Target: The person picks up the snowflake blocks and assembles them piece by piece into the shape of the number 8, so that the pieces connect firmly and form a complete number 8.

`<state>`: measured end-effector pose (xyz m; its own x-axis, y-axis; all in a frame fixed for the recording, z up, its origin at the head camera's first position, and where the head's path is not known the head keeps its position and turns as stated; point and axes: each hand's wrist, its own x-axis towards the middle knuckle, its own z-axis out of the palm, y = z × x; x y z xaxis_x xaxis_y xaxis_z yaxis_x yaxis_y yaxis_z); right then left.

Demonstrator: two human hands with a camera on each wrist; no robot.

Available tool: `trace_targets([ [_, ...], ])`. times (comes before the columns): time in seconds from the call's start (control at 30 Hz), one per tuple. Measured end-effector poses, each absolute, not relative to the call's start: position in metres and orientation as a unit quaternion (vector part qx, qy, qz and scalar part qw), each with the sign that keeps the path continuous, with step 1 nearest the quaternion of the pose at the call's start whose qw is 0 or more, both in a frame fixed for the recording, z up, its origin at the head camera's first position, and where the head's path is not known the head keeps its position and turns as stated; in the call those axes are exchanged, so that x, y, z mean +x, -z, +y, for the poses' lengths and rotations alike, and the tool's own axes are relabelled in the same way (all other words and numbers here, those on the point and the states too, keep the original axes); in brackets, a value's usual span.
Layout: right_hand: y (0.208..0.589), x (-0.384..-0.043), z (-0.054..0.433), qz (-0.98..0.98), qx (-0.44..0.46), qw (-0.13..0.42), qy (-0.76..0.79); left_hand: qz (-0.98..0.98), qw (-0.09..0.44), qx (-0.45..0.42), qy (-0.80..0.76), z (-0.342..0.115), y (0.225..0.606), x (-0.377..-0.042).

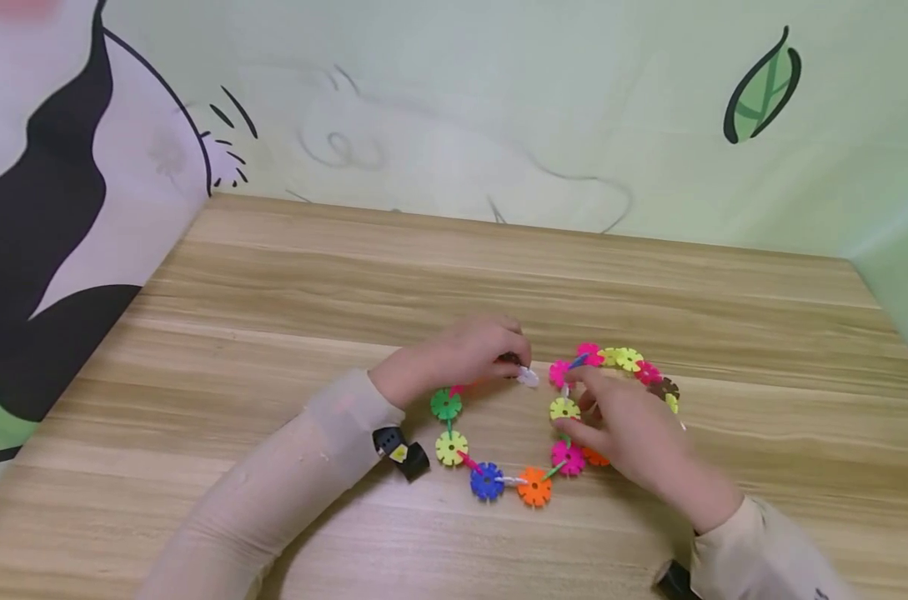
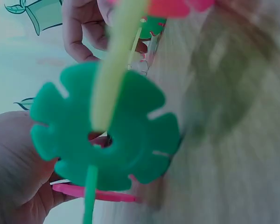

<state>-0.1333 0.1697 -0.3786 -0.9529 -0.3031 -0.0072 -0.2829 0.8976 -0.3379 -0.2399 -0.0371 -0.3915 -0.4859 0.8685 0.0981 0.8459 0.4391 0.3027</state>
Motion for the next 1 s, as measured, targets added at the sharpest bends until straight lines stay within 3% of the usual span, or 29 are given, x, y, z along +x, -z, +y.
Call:
trace_targets([
  [0.8,0.391,-0.132,0.159,0.978,-0.141,-0.043,0.147,0.821,-0.052,0.552,-0.134,-0.033,0.398,-0.221],
  [1.0,0.388,-0.132,0.162,0.976,-0.159,-0.037,0.141,0.814,-0.070,0.556,-0.152,-0.036,0.399,-0.217],
])
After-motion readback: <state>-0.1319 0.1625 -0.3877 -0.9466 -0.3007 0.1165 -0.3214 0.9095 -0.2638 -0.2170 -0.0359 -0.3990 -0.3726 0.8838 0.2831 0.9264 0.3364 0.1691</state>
